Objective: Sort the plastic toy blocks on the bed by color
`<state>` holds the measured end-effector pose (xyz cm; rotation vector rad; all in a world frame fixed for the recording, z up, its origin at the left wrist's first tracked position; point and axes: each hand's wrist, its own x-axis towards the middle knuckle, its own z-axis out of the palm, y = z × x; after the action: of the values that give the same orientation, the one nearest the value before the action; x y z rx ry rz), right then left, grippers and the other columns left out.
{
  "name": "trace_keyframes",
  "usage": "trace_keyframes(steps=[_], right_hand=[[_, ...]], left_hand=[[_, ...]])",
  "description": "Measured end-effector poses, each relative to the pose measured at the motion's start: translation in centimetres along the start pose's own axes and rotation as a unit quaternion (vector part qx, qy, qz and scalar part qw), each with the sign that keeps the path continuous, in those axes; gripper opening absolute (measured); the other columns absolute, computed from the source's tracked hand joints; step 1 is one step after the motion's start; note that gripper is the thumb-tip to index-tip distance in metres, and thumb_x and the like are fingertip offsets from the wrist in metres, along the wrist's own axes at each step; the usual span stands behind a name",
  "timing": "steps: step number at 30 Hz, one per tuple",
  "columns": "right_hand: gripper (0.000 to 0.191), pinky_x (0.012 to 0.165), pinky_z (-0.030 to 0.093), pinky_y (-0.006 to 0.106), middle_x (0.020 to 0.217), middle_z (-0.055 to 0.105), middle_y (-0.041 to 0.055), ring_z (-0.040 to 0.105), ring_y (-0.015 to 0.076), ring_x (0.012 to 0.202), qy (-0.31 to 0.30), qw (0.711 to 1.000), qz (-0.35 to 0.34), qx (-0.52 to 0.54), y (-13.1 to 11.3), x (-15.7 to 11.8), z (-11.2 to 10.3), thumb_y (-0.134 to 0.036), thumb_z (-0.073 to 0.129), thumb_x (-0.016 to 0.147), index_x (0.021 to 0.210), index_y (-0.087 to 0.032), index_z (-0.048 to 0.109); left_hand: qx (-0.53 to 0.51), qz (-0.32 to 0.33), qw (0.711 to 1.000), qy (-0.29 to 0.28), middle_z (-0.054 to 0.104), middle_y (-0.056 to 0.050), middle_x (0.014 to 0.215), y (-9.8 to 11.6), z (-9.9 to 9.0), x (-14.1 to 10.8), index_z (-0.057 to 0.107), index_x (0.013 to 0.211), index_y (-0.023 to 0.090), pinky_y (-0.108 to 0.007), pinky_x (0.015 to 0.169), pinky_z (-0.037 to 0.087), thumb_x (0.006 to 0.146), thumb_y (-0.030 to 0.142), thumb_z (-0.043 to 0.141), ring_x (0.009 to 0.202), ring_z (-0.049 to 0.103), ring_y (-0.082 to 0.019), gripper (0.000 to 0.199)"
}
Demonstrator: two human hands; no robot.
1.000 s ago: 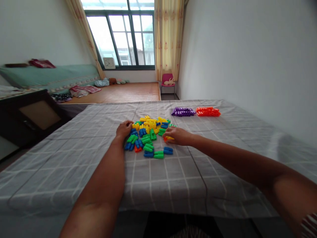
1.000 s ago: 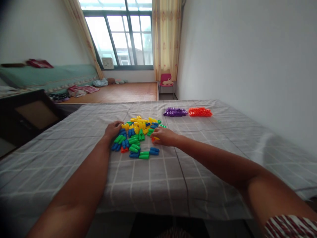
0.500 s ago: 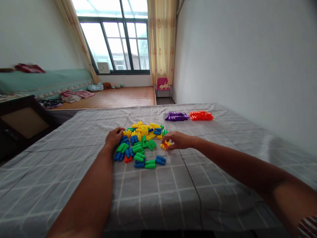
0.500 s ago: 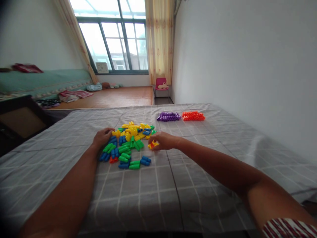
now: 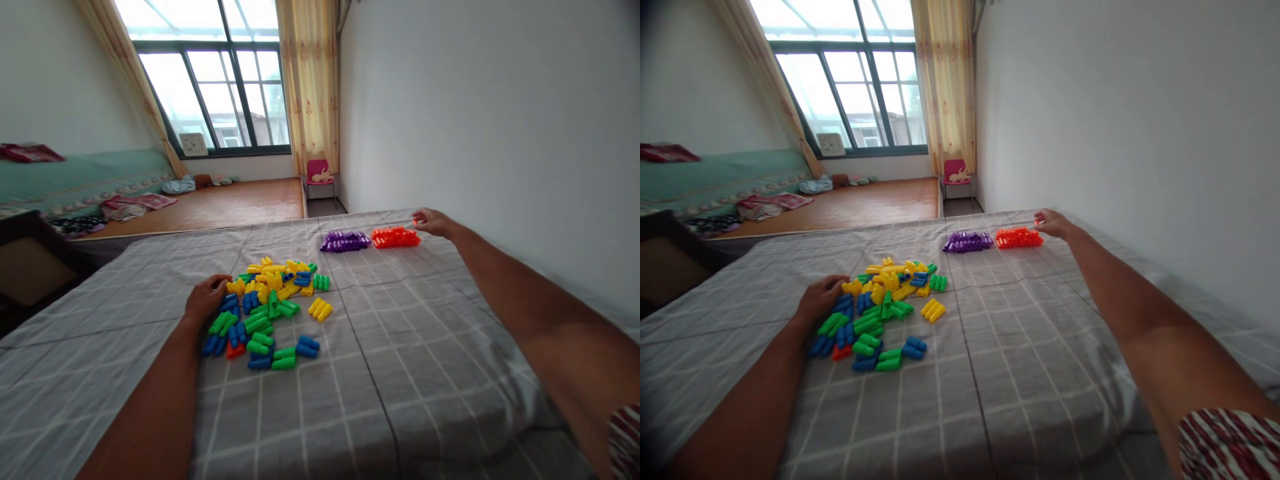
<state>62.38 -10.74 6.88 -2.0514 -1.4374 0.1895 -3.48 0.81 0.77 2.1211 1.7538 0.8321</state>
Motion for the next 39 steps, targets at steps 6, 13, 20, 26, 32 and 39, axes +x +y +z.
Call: trace_keyframes(steps=[6,13,20,26,32,39], right_hand=[[0.063,0.082,0.054,0.027,0.126,0.06,0.0199,0.065,0.0201,0.101,-0.074,0.997,0.02,0.014,1.2,2.0,2.0,-0.018,0.066,0.078,0.137,-0.011,0.044],[0.058,0.084,0.053,0.03,0.126,0.061,0.0196,0.066,0.0223,0.1,-0.082,0.996,0.026,-0.028,0.4,1.9,1.6,-0.018,0.062,0.08,0.136,-0.009,0.048],[0.037,0.088,0.051,0.032,0.109,0.071,0.0118,0.066,0.0188,0.097,0.042,0.995,-0.083,-0.034,-6.1,-2.0,0.7,-0.015,0.049,0.086,0.121,-0.011,0.06],[0.026,0.077,0.052,0.031,0.098,0.072,0.0061,0.066,0.0182,0.082,-0.087,0.943,-0.322,-0.001,-18.6,-11.2,8.2,-0.03,0.053,0.087,0.107,-0.02,0.067],[0.027,0.085,0.047,0.032,0.103,0.068,0.008,0.062,0.0184,0.096,-0.232,0.801,-0.55,0.044,-29.6,-19.6,15.1,-0.017,0.049,0.091,0.112,-0.02,0.066],[0.023,0.091,0.041,0.037,0.108,0.062,0.0087,0.051,0.022,0.106,-0.232,0.754,-0.607,-0.093,-36.1,-23.0,19.4,-0.028,0.052,0.093,0.11,-0.022,0.066]], left_hand=[[-0.006,0.008,1.0,0.0,0.074,-0.004,0.096,-0.4,0.0,0.1,0.072,0.1,0.019,-0.024,0.068,0.049,0.075,0.046,0.047,0.088,0.067,-0.021,0.044],[-0.012,0.004,1.0,0.005,0.075,-0.002,0.09,-0.2,0.0,0.0,0.072,0.098,0.02,-0.024,0.069,0.049,0.075,0.043,0.048,0.085,0.067,-0.02,0.04],[0.018,-0.006,1.0,0.007,0.074,-0.005,0.098,0.1,0.4,0.0,0.072,0.103,0.02,-0.025,0.071,0.047,0.08,0.038,0.047,0.089,0.066,-0.02,0.039],[0.012,0.007,1.0,0.014,0.073,-0.004,0.104,0.4,1.0,-0.5,0.072,0.104,0.021,-0.024,0.077,0.046,0.083,0.031,0.047,0.094,0.064,-0.019,0.034],[-0.005,0.003,1.0,0.013,0.073,-0.005,0.099,0.6,1.3,-0.7,0.072,0.104,0.02,-0.024,0.074,0.046,0.083,0.028,0.048,0.089,0.065,-0.018,0.032],[-0.021,0.007,1.0,0.016,0.073,-0.004,0.1,0.9,1.3,-0.9,0.072,0.103,0.021,-0.024,0.075,0.047,0.084,0.027,0.05,0.089,0.064,-0.017,0.03]])
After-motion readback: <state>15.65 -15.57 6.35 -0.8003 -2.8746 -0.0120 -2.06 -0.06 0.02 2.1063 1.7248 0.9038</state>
